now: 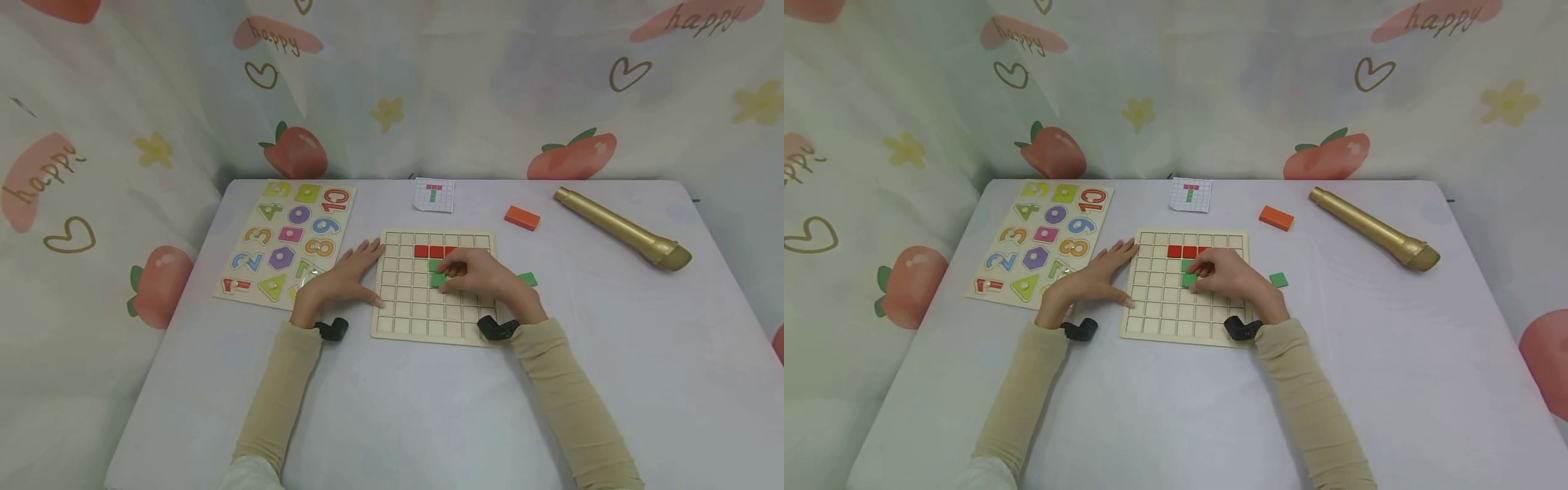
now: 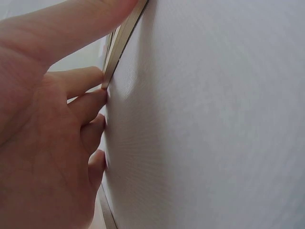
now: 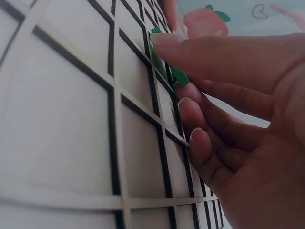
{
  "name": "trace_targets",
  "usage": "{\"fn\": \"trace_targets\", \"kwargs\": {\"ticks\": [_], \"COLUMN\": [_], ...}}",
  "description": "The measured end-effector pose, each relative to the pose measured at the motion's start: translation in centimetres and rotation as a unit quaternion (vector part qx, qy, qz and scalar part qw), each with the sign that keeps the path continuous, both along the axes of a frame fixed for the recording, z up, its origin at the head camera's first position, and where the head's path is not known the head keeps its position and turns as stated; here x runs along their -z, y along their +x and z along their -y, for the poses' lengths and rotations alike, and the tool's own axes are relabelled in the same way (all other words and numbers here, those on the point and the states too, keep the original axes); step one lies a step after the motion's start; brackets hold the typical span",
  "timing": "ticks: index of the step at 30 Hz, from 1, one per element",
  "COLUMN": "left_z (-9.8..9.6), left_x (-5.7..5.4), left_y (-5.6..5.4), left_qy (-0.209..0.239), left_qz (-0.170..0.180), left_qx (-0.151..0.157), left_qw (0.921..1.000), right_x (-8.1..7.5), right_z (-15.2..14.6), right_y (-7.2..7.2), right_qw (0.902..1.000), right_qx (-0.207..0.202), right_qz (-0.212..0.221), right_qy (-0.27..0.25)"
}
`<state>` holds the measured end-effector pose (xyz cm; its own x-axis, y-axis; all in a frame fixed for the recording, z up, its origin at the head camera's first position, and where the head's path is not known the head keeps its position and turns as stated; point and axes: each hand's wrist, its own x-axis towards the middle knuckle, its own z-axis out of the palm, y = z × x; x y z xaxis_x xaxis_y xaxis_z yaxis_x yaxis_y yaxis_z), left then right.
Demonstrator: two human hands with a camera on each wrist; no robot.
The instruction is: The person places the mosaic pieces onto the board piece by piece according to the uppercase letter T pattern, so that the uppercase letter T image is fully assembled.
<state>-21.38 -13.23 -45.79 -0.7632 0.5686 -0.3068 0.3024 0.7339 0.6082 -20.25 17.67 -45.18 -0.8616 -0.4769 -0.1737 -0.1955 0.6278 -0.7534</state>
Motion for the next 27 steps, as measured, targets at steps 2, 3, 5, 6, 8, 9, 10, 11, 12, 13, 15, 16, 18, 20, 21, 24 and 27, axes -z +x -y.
{"fn": "trace_targets", "kwargs": {"ticks": [2, 3, 5, 6, 8, 9, 10, 11, 12, 13, 15, 16, 18, 20, 21, 24, 27], "left_z": [0.04, 0.06, 0.11, 0.14, 0.19, 0.21, 0.23, 0.24, 0.25, 0.25, 0.23, 0.21, 0.12, 0.04, 0.0, -0.01, 0.07], "left_x": [0.0, -0.01, -0.01, -0.02, -0.01, -0.01, -0.01, 0.0, 0.0, 0.01, 0.04, 0.1, 0.2, 0.27, 0.28, 0.22, 0.13], "left_y": [-0.01, -0.01, -0.02, -0.01, -0.02, -0.02, -0.03, -0.03, -0.03, -0.03, -0.03, -0.04, -0.05, -0.04, -0.04, -0.01, -0.05], "left_qy": [-0.003, -0.005, -0.008, -0.01, -0.01, -0.008, -0.006, -0.006, -0.004, -0.003, -0.003, -0.005, -0.005, -0.003, -0.001, -0.001, -0.005], "left_qz": [0.0, 0.0, 0.001, 0.002, 0.003, 0.003, 0.002, 0.003, 0.003, 0.004, 0.007, 0.007, 0.008, 0.008, 0.009, 0.008, 0.006], "left_qx": [-0.002, -0.004, -0.007, -0.008, -0.009, -0.008, -0.007, -0.007, -0.007, -0.007, -0.009, -0.009, -0.007, -0.004, -0.003, -0.001, -0.002], "left_qw": [1.0, 1.0, 0.9999, 0.9999, 0.9999, 0.9999, 1.0, 1.0, 1.0, 1.0, 0.9999, 0.9999, 0.9999, 1.0, 1.0, 1.0, 1.0], "right_x": [-0.08, -0.12, -0.14, -0.11, -0.05, 0.02, 0.08, 0.13, 0.17, 0.19, 0.23, 0.21, 0.17, 0.18, 0.21, 0.35, 0.44], "right_z": [0.23, 0.32, 0.49, 0.57, 0.71, 0.75, 0.79, 0.84, 0.86, 0.88, 0.85, 0.81, 0.7, 0.56, 0.48, 0.38, 0.54], "right_y": [0.02, 0.02, -0.02, -0.05, -0.08, -0.11, -0.13, -0.14, -0.14, -0.12, -0.08, -0.03, 0.09, 0.21, 0.27, 0.4, 0.52], "right_qw": [1.0, 0.9999, 0.9998, 0.9997, 0.9996, 0.9995, 0.9994, 0.9993, 0.9994, 0.9993, 0.9993, 0.9992, 0.9992, 0.9992, 0.9991, 0.9988, 0.998], "right_qx": [-0.001, -0.001, -0.003, -0.004, -0.005, -0.006, -0.007, -0.008, -0.007, -0.006, -0.004, -0.004, -0.001, 0.002, 0.002, 0.0, -0.001], "right_qz": [-0.007, -0.011, -0.018, -0.021, -0.025, -0.027, -0.03, -0.031, -0.029, -0.029, -0.029, -0.029, -0.027, -0.028, -0.03, -0.041, -0.058], "right_qy": [0.004, 0.006, 0.009, 0.011, 0.013, 0.015, 0.016, 0.018, 0.019, 0.021, 0.024, 0.026, 0.028, 0.029, 0.029, 0.028, 0.024]}}
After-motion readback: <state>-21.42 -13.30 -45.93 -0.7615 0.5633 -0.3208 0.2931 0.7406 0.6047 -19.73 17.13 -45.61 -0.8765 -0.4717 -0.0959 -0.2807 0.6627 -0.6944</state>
